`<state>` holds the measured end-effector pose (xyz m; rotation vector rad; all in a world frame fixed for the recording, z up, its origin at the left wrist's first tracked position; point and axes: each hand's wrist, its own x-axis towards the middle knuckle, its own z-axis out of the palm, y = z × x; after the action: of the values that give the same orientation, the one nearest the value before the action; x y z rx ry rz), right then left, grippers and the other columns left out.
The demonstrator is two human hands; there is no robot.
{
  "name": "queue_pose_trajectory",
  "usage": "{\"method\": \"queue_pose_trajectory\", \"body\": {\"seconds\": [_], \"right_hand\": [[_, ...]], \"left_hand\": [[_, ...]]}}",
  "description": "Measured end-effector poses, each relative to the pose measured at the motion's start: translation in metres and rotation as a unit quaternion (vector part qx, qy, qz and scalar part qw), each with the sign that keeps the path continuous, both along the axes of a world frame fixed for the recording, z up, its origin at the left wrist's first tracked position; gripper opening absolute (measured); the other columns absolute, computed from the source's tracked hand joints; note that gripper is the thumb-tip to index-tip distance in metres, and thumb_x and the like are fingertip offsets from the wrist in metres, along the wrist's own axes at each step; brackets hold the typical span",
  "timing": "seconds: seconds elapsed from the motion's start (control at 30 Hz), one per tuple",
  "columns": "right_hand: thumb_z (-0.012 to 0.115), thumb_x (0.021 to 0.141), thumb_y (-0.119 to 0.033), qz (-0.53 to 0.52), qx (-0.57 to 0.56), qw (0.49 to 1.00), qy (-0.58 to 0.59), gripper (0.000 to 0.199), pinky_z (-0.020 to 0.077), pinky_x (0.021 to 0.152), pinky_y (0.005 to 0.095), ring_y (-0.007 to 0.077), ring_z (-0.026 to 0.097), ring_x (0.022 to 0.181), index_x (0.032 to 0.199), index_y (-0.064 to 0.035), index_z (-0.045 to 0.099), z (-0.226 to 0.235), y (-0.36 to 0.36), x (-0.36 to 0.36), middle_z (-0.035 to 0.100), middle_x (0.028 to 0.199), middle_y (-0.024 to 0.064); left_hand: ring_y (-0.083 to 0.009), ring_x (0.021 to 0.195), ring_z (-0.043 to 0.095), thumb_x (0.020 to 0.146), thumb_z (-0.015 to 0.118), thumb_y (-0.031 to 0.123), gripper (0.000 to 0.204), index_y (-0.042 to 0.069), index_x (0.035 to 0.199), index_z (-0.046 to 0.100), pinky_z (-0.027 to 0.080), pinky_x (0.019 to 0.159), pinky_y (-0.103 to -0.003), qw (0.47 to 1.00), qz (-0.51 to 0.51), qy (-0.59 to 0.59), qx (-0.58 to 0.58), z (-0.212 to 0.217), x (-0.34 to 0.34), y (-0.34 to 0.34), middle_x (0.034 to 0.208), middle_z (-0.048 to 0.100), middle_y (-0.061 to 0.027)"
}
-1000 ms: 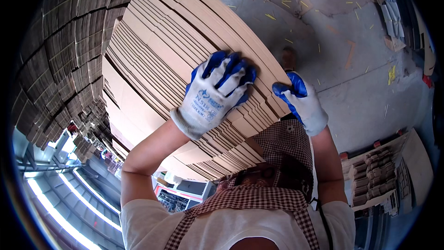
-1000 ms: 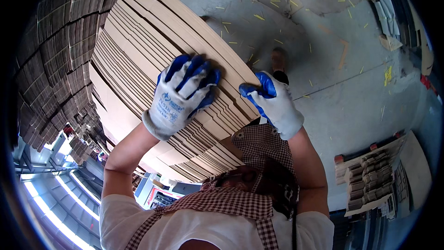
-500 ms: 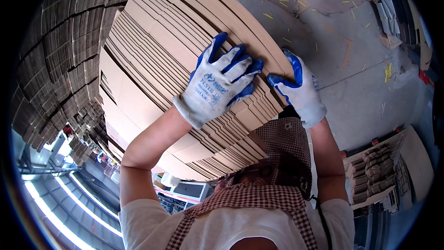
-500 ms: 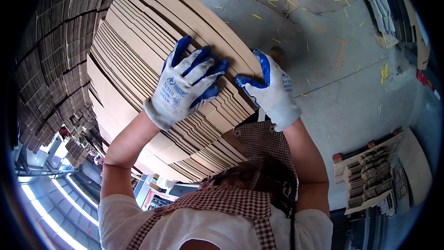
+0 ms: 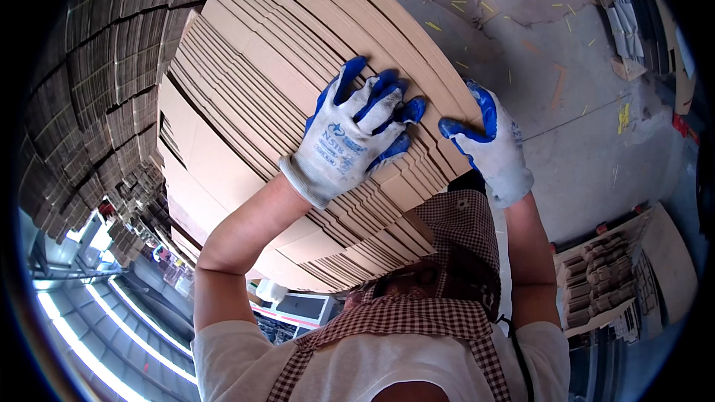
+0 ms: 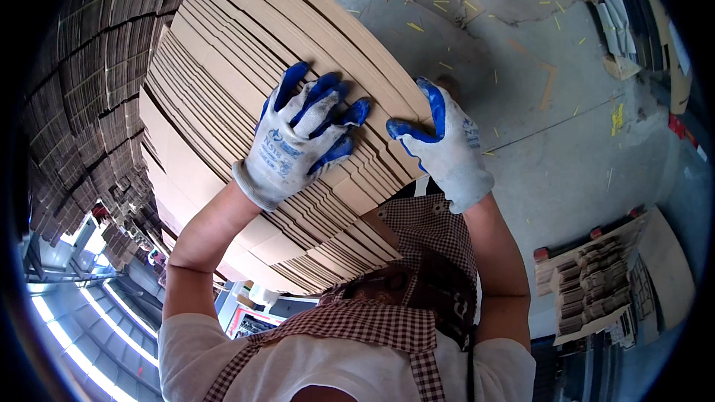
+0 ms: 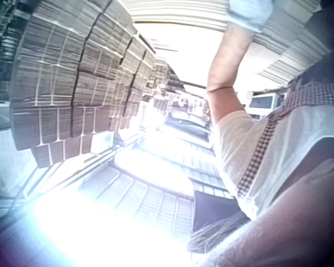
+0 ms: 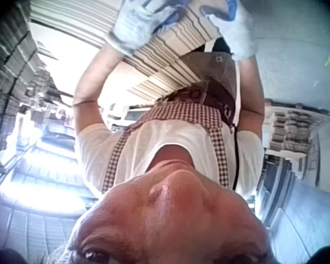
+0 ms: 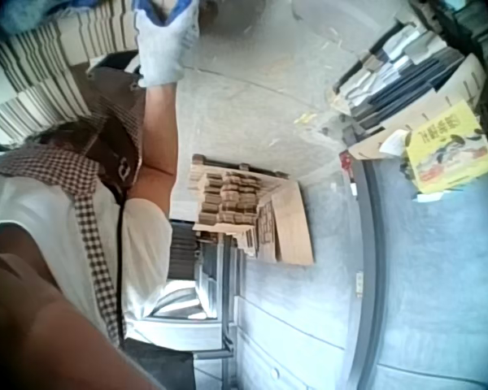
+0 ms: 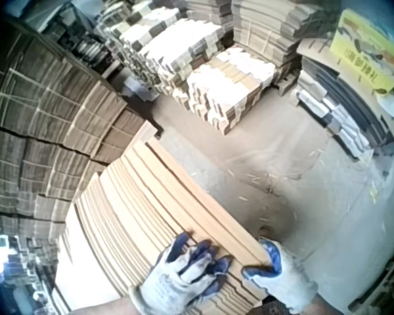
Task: The person places dark rectangular objects onto a yellow printed cardboard sheet and then stacks multiple flat cardboard pieces into a neat pile. The person wears gloves and works in a warehouse-like area with stacks of cardboard and pallets visible.
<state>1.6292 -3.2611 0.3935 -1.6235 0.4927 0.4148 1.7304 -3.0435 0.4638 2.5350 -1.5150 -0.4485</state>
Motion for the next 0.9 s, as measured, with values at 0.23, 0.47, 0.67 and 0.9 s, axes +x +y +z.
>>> {"method": "queue_pose_trajectory", "body": {"seconds": [0.23,0.47,0.67,0.9], "right_hand": [[0.079,0.084,-0.039,0.071,-0.201,0.97,-0.115,0.079,0.0481,0.101,0.045,0.0353,0.058,0.12,0.146,-0.0052,0.043,0.007,-0.012,-0.007,0.055,0.137,0.0204],[0.077,0.083,-0.044,0.107,-0.237,0.957,-0.124,0.089,0.0374,0.11,0.0531,0.0397,0.045,0.134,0.151,-0.0057,0.036,-0.003,-0.004,-0.012,0.042,0.151,0.0173],[0.079,0.081,-0.043,0.101,-0.188,0.97,-0.114,0.088,0.0386,0.11,0.0503,0.0388,0.048,0.132,0.151,-0.0086,0.038,-0.022,-0.009,-0.013,0.042,0.151,0.0173],[0.081,0.079,-0.043,0.075,-0.162,0.978,-0.105,0.092,0.0357,0.112,0.0523,0.0408,0.042,0.137,0.151,-0.0067,0.037,-0.013,-0.01,-0.018,0.039,0.153,0.0205]], "left_hand": [[-0.0299,0.131,0.053,0.075,0.074,0.025,0.038,0.012,0.11,0.071,0.039,0.111,-0.06,0.999,-0.003,0.016,-0.042,-0.003,-0.001,-0.001,0.127,0.061,-0.0082],[-0.0291,0.128,0.055,0.078,0.072,0.023,0.035,0.011,0.111,0.071,0.037,0.113,-0.057,1.0,-0.008,0.024,-0.005,-0.003,0.001,-0.003,0.126,0.061,-0.0086],[-0.028,0.128,0.055,0.081,0.073,0.025,0.04,0.014,0.119,0.07,0.036,0.114,-0.056,1.0,-0.017,0.007,-0.008,-0.002,-0.001,-0.007,0.127,0.062,-0.0073],[-0.0303,0.125,0.058,0.078,0.075,0.027,0.03,0.014,0.105,0.07,0.038,0.112,-0.057,1.0,-0.021,-0.016,-0.006,-0.004,-0.008,-0.003,0.127,0.063,-0.0089]]}}
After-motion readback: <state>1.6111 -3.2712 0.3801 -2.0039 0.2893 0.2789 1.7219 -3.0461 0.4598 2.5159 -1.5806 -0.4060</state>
